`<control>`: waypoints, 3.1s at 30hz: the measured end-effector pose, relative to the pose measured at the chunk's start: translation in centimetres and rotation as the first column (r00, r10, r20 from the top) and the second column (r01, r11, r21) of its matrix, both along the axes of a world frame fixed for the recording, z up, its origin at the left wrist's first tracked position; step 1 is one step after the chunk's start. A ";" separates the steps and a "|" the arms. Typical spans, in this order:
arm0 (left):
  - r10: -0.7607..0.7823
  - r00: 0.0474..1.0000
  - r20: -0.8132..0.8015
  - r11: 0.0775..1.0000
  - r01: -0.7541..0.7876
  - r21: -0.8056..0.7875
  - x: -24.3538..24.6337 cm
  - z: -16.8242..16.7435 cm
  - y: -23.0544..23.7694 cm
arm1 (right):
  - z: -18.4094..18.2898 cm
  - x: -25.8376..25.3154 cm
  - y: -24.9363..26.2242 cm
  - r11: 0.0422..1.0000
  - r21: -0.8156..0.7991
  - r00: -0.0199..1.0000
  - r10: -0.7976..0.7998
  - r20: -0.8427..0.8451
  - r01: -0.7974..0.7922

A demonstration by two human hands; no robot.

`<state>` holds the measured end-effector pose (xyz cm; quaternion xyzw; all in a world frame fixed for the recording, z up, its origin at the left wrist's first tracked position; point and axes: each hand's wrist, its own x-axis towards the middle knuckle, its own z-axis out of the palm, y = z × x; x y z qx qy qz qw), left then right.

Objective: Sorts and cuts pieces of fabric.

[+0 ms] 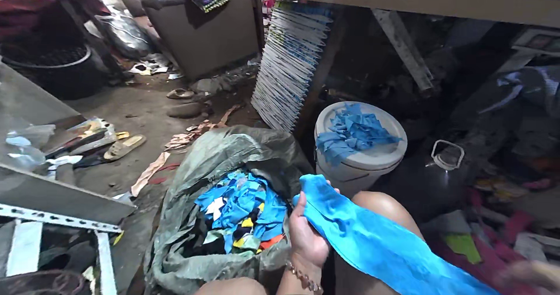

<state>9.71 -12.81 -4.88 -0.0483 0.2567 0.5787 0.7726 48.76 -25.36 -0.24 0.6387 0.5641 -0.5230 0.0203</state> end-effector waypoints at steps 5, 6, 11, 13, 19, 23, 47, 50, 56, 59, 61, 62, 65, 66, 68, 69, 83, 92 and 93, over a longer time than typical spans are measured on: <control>-0.128 0.992 0.008 0.986 0.127 0.110 0.7 1.1 -1.0 | 0.6 -10.8 9.3 0.765 0.605 0.974 -0.140 -0.180 0.222; -0.130 0.991 -0.016 0.985 0.131 0.115 0.7 1.5 -1.2 | 1.3 -13.7 11.1 0.789 0.553 0.952 -0.129 -0.276 0.267; -0.097 0.966 -0.238 0.993 0.111 0.046 0.9 2.9 -1.8 | 0.8 -22.4 18.1 0.972 0.119 0.857 -0.119 -0.502 0.205; -0.073 0.959 -0.274 0.995 0.089 0.045 1.0 2.7 -1.7 | 0.5 -23.8 19.5 0.961 0.082 0.797 -0.169 -0.580 0.264; 0.002 0.877 -0.480 0.999 -0.020 -0.033 -0.1 2.2 0.5 | 0.4 -25.3 20.2 0.933 0.223 0.742 -0.067 -0.667 0.284; 0.050 0.926 -0.373 0.998 -0.063 -0.021 -0.9 2.2 1.5 | 0.4 -25.2 20.1 0.935 0.293 0.764 0.039 -0.644 0.199; 0.161 0.916 -0.366 0.985 -0.125 0.119 -1.9 1.9 1.5 | 2.0 -27.0 19.7 0.915 0.370 0.868 0.049 -0.495 0.159; 0.135 0.911 -0.389 0.989 -0.104 0.101 -2.0 1.8 1.6 | 1.6 -27.3 19.7 0.905 0.375 0.865 0.017 -0.502 0.200; 0.087 0.910 -0.406 0.996 -0.079 0.036 -1.9 1.9 1.7 | 1.6 -27.6 19.9 0.902 0.411 0.920 0.041 -0.390 0.134; 0.096 0.911 -0.400 0.995 -0.101 0.009 -1.8 2.0 1.7 | 1.7 -27.6 19.7 0.883 0.453 0.922 0.070 -0.380 0.120; 0.098 0.915 -0.392 0.994 -0.108 -0.003 -1.8 2.0 1.7 | 1.6 -27.5 19.6 0.866 0.476 0.903 0.072 -0.424 0.154; 0.099 0.919 -0.381 0.994 -0.109 -0.005 -1.9 2.0 1.7 | 1.6 -27.4 19.5 0.856 0.483 0.888 0.064 -0.456 0.186; 0.098 0.926 -0.365 0.995 -0.104 0.001 -2.0 2.0 1.5 | 1.6 -27.4 19.4 0.839 0.481 0.861 0.031 -0.507 0.253; 0.096 0.925 -0.368 0.995 -0.102 0.003 -2.0 2.0 1.5 | 1.8 -27.4 19.4 0.842 0.476 0.862 0.027 -0.507 0.254; 0.089 0.924 -0.372 0.996 -0.093 0.009 -2.0 1.9 1.4 | 1.9 -27.4 19.4 0.844 0.468 0.856 0.019 -0.516 0.263; 0.089 0.923 -0.374 0.996 -0.090 0.015 -2.0 1.9 1.4 | 2.0 -27.4 19.4 0.845 0.460 0.849 0.014 -0.529 0.273; 0.063 0.984 -0.168 0.996 -0.051 0.075 -2.5 1.5 1.3 | 2.2 -27.1 19.4 0.780 0.533 0.822 0.044 -0.568 0.326; 0.084 0.924 0.372 0.949 -0.188 0.253 -2.6 -0.4 0.5 | 3.5 -27.1 15.2 0.904 0.390 0.379 0.304 -0.874 0.173; 0.024 0.894 0.447 0.915 -0.199 0.351 -2.5 -1.0 0.5 | 3.0 -27.5 15.0 0.908 0.367 0.392 0.268 -0.880 0.203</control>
